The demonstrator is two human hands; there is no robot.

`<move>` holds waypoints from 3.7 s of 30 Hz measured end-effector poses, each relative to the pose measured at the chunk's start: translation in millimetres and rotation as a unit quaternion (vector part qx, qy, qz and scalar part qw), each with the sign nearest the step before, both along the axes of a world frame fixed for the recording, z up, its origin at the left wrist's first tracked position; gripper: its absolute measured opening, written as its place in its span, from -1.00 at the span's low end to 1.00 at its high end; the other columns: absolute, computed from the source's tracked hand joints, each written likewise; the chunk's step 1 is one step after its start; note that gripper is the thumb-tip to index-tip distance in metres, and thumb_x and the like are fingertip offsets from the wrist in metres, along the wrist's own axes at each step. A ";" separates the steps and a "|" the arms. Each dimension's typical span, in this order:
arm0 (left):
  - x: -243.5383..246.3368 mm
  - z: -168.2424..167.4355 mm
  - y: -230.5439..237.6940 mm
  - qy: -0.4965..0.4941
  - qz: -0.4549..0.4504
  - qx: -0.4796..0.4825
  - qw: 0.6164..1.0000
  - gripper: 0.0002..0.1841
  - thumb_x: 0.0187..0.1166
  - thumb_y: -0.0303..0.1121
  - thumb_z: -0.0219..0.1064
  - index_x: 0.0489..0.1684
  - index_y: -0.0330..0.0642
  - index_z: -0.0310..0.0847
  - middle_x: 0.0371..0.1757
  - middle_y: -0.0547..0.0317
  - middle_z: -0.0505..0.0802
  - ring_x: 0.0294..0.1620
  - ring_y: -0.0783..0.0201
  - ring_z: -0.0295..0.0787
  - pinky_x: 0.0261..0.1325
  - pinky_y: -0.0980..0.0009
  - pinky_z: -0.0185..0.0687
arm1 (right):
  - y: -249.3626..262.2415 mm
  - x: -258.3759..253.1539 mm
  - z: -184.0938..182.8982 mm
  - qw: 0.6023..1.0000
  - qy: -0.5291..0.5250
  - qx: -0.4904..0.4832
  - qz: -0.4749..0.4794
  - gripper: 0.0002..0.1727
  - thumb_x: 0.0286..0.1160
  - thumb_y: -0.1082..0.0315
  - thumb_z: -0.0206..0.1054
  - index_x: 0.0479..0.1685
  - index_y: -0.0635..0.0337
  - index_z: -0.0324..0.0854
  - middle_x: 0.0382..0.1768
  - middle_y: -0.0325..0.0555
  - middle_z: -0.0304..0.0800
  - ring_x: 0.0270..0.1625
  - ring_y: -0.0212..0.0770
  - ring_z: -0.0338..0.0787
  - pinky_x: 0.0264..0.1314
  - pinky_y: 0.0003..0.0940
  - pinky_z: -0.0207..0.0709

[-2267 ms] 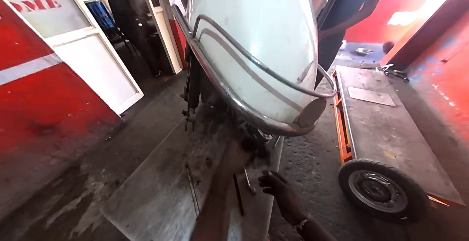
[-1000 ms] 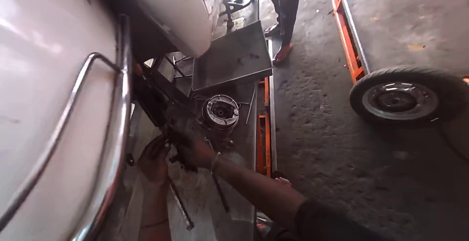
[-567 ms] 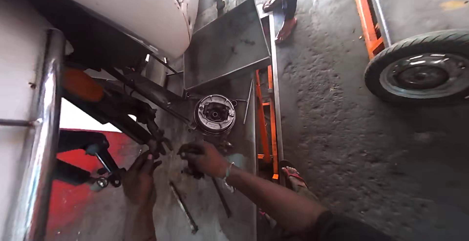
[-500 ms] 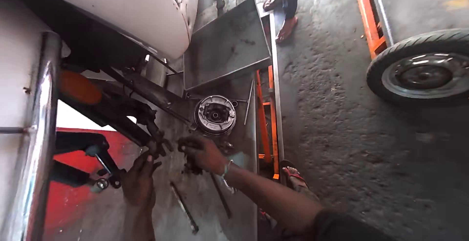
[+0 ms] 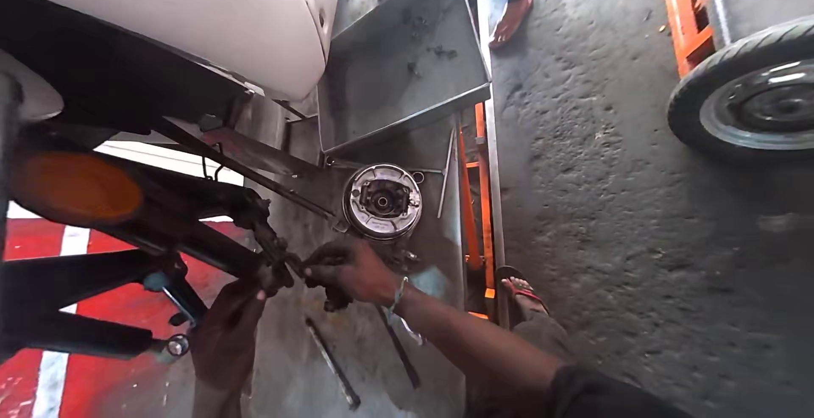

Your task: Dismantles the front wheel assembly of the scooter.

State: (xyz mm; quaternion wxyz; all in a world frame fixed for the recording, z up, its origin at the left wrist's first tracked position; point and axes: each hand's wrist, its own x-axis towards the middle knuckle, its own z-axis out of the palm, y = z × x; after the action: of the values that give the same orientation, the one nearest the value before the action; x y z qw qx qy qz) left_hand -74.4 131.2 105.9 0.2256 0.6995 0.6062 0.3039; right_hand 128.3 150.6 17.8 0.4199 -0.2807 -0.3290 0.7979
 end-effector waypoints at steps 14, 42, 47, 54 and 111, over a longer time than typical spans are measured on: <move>-11.0 -3.2 9.9 -0.017 -0.012 0.011 1.000 -0.92 0.28 -0.44 0.46 -0.44 0.01 0.84 -0.16 0.55 0.87 -0.13 0.61 0.80 -0.01 0.55 0.79 | 16.9 -18.2 6.6 0.936 -0.124 0.323 -0.065 -0.80 0.58 0.40 0.37 -0.07 0.31 0.88 0.02 0.10 0.79 0.03 -0.07 0.77 0.07 -0.09 0.64; 11.5 17.6 12.1 0.001 0.047 -0.106 0.993 -0.82 0.34 -0.74 0.35 -0.22 -0.33 0.74 -0.23 0.33 0.87 -0.28 0.53 0.83 -0.08 0.49 0.84 | 36.1 -12.5 37.5 0.929 -0.252 0.271 0.028 -0.80 0.50 0.28 0.44 -0.15 0.24 0.84 -0.06 -0.01 0.80 -0.09 -0.10 0.78 -0.04 0.05 0.61; 5.5 5.7 14.2 0.021 0.043 -0.059 0.997 -0.92 0.34 -0.62 0.38 -0.32 -0.32 0.76 0.00 0.19 0.84 -0.04 0.47 0.80 0.12 0.39 0.78 | 31.3 -14.4 36.7 0.922 -0.296 0.249 -0.002 -0.77 0.48 0.22 0.48 -0.14 0.22 0.83 -0.11 -0.04 0.82 -0.15 -0.09 0.79 -0.04 0.10 0.61; 2.2 -0.1 19.4 -0.101 0.058 -0.067 0.991 -0.81 0.31 -0.75 0.34 -0.35 -0.25 0.74 -0.10 0.30 0.87 -0.13 0.45 0.82 0.03 0.41 0.82 | 38.9 35.7 27.6 0.928 -0.322 0.181 -0.050 -0.82 0.43 0.27 0.52 -0.17 0.20 0.82 -0.34 -0.09 0.86 -0.32 -0.17 0.80 -0.13 0.00 0.66; 61.3 -131.0 -332.8 0.069 0.252 -0.387 0.884 -0.41 0.37 -0.18 0.61 0.19 -0.54 0.63 0.09 -0.36 0.75 0.06 -0.15 0.74 0.20 -0.03 0.64 | -160.3 60.4 -82.6 0.938 -0.308 -0.120 0.103 -0.82 0.73 0.38 0.26 0.08 0.26 0.71 -0.42 -0.13 0.84 -0.60 -0.38 0.69 -0.55 -0.45 0.60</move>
State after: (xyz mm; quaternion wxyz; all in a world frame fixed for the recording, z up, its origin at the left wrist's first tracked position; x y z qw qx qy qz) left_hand -13.1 -201.7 -25.1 0.3518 0.3999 0.8453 0.0427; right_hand 188.7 -9.7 -64.8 0.1772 -0.5257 -0.3713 0.7446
